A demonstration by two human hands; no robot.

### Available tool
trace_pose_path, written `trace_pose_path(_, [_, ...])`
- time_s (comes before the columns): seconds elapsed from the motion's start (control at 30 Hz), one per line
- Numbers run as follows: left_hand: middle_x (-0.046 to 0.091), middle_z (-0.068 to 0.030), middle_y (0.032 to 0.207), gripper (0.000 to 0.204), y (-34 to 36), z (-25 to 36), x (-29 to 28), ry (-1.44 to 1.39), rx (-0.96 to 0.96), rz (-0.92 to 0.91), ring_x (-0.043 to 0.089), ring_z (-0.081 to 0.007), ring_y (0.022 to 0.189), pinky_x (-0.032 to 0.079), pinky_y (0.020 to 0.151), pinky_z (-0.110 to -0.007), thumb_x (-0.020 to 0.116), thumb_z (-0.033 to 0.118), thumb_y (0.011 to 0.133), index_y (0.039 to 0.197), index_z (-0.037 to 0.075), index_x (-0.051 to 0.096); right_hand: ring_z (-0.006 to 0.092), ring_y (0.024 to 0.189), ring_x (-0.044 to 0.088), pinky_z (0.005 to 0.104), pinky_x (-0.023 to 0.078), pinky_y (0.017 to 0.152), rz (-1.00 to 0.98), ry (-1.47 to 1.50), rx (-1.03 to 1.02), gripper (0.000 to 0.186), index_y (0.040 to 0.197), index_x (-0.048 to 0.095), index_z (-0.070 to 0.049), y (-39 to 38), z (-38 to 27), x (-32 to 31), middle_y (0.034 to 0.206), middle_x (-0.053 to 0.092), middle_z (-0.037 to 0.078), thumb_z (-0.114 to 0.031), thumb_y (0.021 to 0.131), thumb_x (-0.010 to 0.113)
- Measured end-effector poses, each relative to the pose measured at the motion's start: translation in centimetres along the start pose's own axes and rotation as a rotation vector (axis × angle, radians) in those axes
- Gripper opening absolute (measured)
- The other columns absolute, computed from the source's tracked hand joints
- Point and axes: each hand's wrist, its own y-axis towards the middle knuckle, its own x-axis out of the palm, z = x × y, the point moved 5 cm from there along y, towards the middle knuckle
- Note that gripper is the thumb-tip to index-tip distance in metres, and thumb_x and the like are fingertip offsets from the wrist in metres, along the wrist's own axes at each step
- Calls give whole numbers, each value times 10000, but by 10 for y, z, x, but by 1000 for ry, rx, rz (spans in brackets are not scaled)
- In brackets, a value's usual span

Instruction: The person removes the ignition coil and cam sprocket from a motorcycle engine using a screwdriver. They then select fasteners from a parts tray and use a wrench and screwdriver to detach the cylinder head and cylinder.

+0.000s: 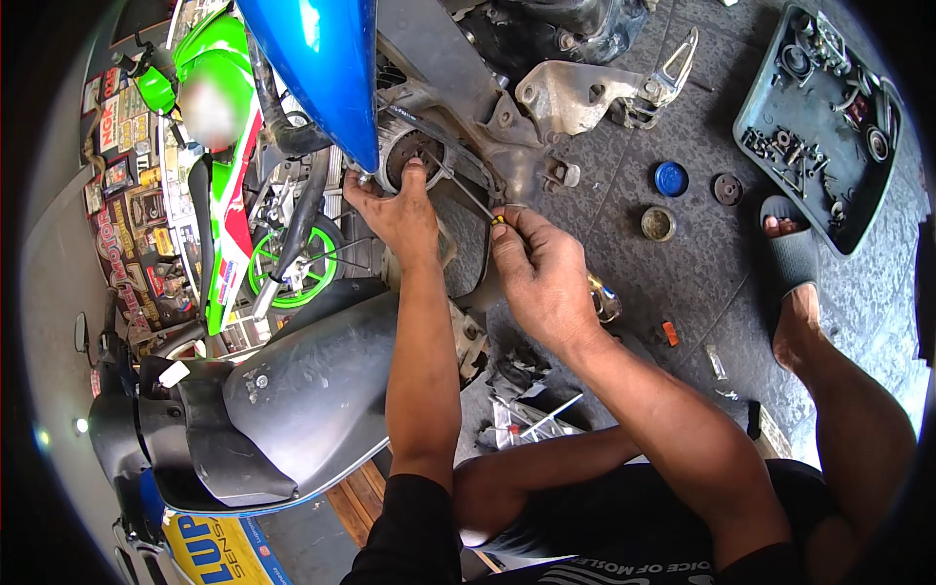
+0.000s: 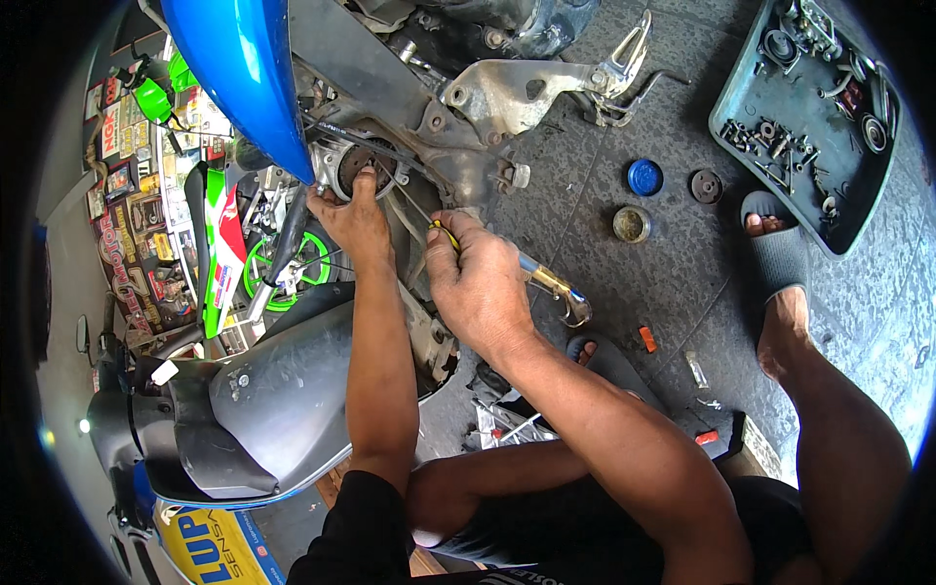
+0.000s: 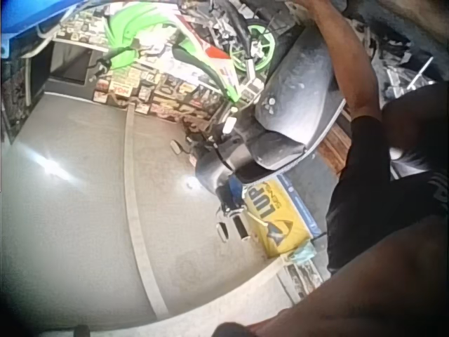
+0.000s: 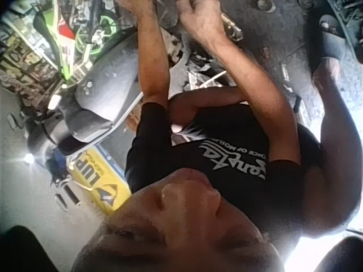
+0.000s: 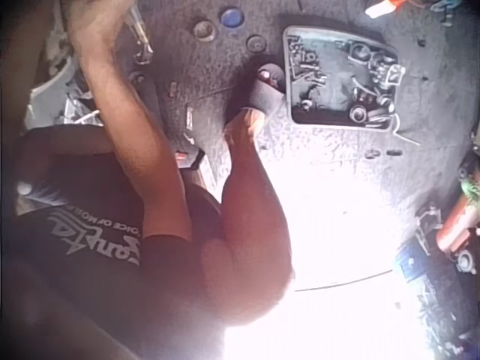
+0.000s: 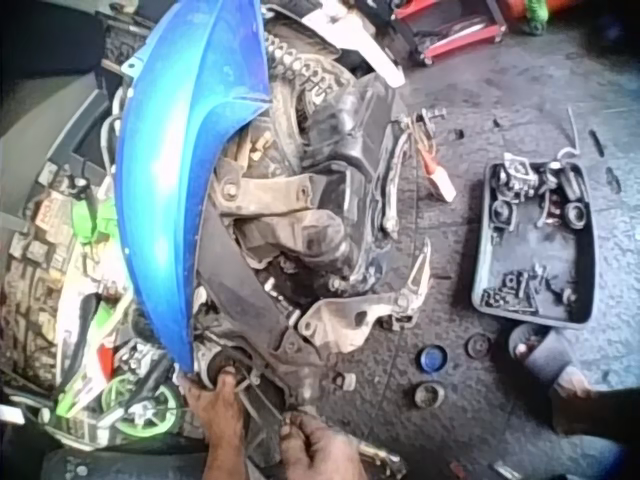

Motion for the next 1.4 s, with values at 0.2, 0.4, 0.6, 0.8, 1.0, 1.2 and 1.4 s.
trace_pose_path(0.2, [470,-202,1202,732,2,-3,-3,39,-21,10,519,-241,1051,439,958,-337,735,121,777,1324,-120,313,419,745,689,447,536,686,33,-48,-35,273,1095,663,52,1,-6,-1,763,662,279,-159,944,578])
trace_pose_path(0.4, [472,-209,1192,755,7,-8,-3,85,22,-8,515,-255,1061,423,968,-341,744,157,771,1328,-131,323,435,749,680,486,548,703,88,-142,-263,263,1066,662,58,3,-16,3,771,658,295,-141,914,579])
trace_pose_path(0.6, [461,-233,1213,806,14,-12,-8,52,-104,-17,491,-280,1103,392,1001,-343,767,192,779,1374,-115,320,425,799,684,457,549,693,3,-355,-301,256,1089,663,51,6,-32,3,823,659,289,-122,913,596])
trace_pose_path(0.8, [481,-279,1249,744,5,14,-4,477,200,9,519,-341,1105,396,1015,-375,823,224,797,1377,-67,458,445,701,668,518,541,672,25,-296,-324,208,965,642,63,9,-27,-4,711,640,288,-121,881,591])
trace_pose_path(1.0, [587,-212,1238,663,11,39,-8,359,238,-135,575,-260,1085,436,986,-335,831,130,800,1332,-85,498,410,753,694,438,542,657,-29,-329,-239,256,1098,655,53,6,-24,-6,768,650,278,-127,925,596])
trace_pose_path(1.2, [648,-123,1062,597,18,37,-13,363,159,-177,587,-179,921,470,870,-275,830,131,798,1279,-90,554,441,739,677,503,547,697,25,-243,-257,254,1028,650,72,-2,-17,-6,751,653,295,-136,894,597])
trace_pose_path(1.4, [669,-137,1053,623,17,40,-11,414,200,-198,625,-181,899,499,846,-288,796,79,807,1313,-113,489,412,750,690,437,538,649,11,-345,-195,242,1100,655,39,0,-19,-4,761,654,271,-124,930,597])
